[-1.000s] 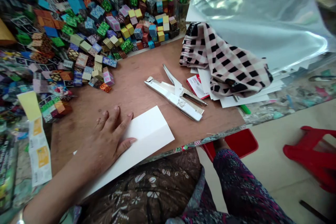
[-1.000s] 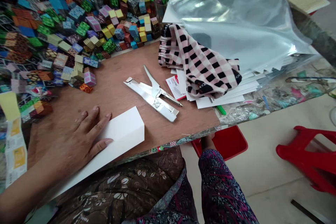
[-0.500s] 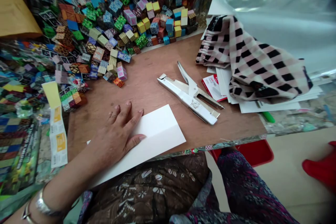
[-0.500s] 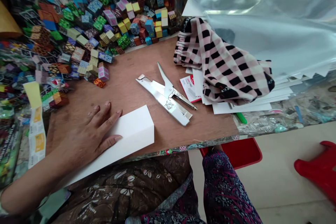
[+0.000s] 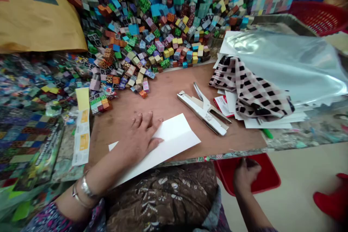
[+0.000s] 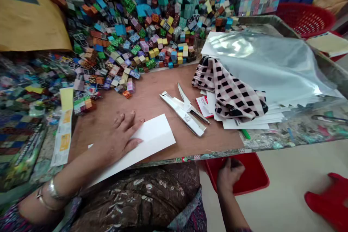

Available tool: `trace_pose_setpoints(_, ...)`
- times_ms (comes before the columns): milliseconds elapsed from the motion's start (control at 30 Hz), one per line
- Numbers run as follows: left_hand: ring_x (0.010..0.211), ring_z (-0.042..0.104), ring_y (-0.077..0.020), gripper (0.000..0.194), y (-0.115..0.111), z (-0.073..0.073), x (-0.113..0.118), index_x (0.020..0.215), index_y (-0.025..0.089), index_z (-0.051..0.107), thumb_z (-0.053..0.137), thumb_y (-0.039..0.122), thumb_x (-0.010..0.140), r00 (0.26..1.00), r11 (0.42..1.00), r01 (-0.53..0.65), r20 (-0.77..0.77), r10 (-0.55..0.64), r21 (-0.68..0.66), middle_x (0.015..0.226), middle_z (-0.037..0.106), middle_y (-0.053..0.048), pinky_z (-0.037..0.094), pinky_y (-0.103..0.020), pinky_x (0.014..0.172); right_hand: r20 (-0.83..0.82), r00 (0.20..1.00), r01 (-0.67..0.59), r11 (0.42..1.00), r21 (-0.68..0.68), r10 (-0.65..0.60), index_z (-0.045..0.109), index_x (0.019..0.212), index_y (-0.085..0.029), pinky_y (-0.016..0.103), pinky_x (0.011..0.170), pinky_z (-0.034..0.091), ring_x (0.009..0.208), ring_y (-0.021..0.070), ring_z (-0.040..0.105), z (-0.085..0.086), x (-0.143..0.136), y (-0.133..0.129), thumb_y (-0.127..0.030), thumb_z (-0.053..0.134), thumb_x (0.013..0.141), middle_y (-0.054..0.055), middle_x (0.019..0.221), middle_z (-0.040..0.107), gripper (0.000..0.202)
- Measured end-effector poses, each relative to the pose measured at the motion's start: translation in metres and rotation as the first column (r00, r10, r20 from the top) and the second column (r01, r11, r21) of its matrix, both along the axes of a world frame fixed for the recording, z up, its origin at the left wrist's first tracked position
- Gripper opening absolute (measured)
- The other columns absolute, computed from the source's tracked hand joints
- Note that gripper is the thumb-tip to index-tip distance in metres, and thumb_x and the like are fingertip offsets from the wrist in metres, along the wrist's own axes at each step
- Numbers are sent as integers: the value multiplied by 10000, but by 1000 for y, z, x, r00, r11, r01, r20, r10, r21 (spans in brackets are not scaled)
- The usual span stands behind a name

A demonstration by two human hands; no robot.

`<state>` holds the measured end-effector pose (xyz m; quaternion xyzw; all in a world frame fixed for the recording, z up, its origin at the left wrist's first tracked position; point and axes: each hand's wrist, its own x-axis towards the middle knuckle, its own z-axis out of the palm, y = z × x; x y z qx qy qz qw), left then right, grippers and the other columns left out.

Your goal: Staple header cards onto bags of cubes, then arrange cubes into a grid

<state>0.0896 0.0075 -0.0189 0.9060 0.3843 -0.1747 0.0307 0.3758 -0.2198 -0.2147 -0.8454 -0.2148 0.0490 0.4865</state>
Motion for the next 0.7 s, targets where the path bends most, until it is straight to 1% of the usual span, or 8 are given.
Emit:
trace_pose_setpoints(100, 1434, 220, -509, 650, 0, 0, 0, 1521, 218, 339, 402, 547, 965, 1000, 999, -18, 21, 19, -41, 1610, 203, -197, 275, -621, 1127, 205, 977, -75, 995, 62, 61, 574, 979, -172, 441, 859, 501, 926, 238, 585, 49, -30, -5, -300, 713, 818, 71, 940, 589, 249)
trace_pose_setpoints(200, 1438, 199, -511, 637, 0, -2, 0, 1527, 216, 328, 393, 525, 974, 997, 998, -8, 71, 12, -56, 1615, 185, -183, 266, -638, 1127, 623, 668, -525, 851, 6, 407, 575, 1057, -206, 423, 890, 504, 1019, 243, 602, 114, -70, 15, -122, 779, 734, 94, 1082, 602, 391)
trace_pose_setpoints(300, 1453, 224, -457, 618, -2, -1, -3, 1521, 222, 341, 413, 503, 975, 992, 996, 14, 123, -3, -91, 1609, 227, -166, 265, -629, 1139, 711, 337, -719, 656, -228, 617, 582, 1185, -237, 485, 1035, 408, 1183, 280, 549, 159, -97, 55, -181, 719, 813, 113, 1239, 603, 401)
trace_pose_setpoints(433, 1412, 399, -321, 544, -15, 15, -34, 1473, 176, 414, 437, 424, 989, 967, 994, 57, 254, -32, -89, 1531, 410, -179, 346, -537, 1140, 644, 105, -837, 417, -355, 758, 643, 1044, -221, 494, 1125, 279, 1035, 228, 603, 170, -106, 94, -159, 526, 912, 43, 1043, 712, 187)
trace_pose_setpoints(500, 1345, 493, -299, 445, -27, 27, -67, 1399, 195, 509, 442, 369, 994, 933, 997, 62, 352, -76, 50, 1438, 538, -152, 355, -547, 1132, 620, 62, -878, 338, -338, 782, 654, 966, -214, 455, 1116, 288, 900, 184, 613, 165, -105, 101, -109, 451, 920, 23, 926, 716, 232)
trace_pose_setpoints(567, 1295, 543, -288, 354, -39, 42, -111, 1300, 213, 591, 442, 303, 991, 883, 962, -20, 455, -111, 272, 1344, 624, -126, 367, -547, 1123, 604, 53, -894, 308, -327, 795, 661, 958, -219, 443, 1107, 291, 861, 173, 612, 160, -102, 100, -96, 421, 920, 20, 902, 714, 272)
trace_pose_setpoints(633, 1260, 568, -281, 334, -47, 58, -161, 1269, 230, 600, 475, 211, 960, 842, 856, -212, 533, -84, 470, 1277, 663, -116, 411, -539, 1080, 591, 25, -887, 290, -358, 806, 662, 985, -226, 446, 1103, 293, 876, 180, 620, 158, -100, 97, -112, 432, 919, 20, 919, 718, 266)
trace_pose_setpoints(700, 1226, 580, -316, 333, -49, 76, -209, 1236, 236, 624, 584, 224, 905, 811, 665, -445, 585, 14, 600, 1271, 653, -139, 462, -536, 1010, 580, -34, -864, 268, -426, 814, 654, 1033, -234, 459, 1096, 297, 902, 190, 630, 159, -98, 95, -124, 444, 915, 21, 954, 720, 265)
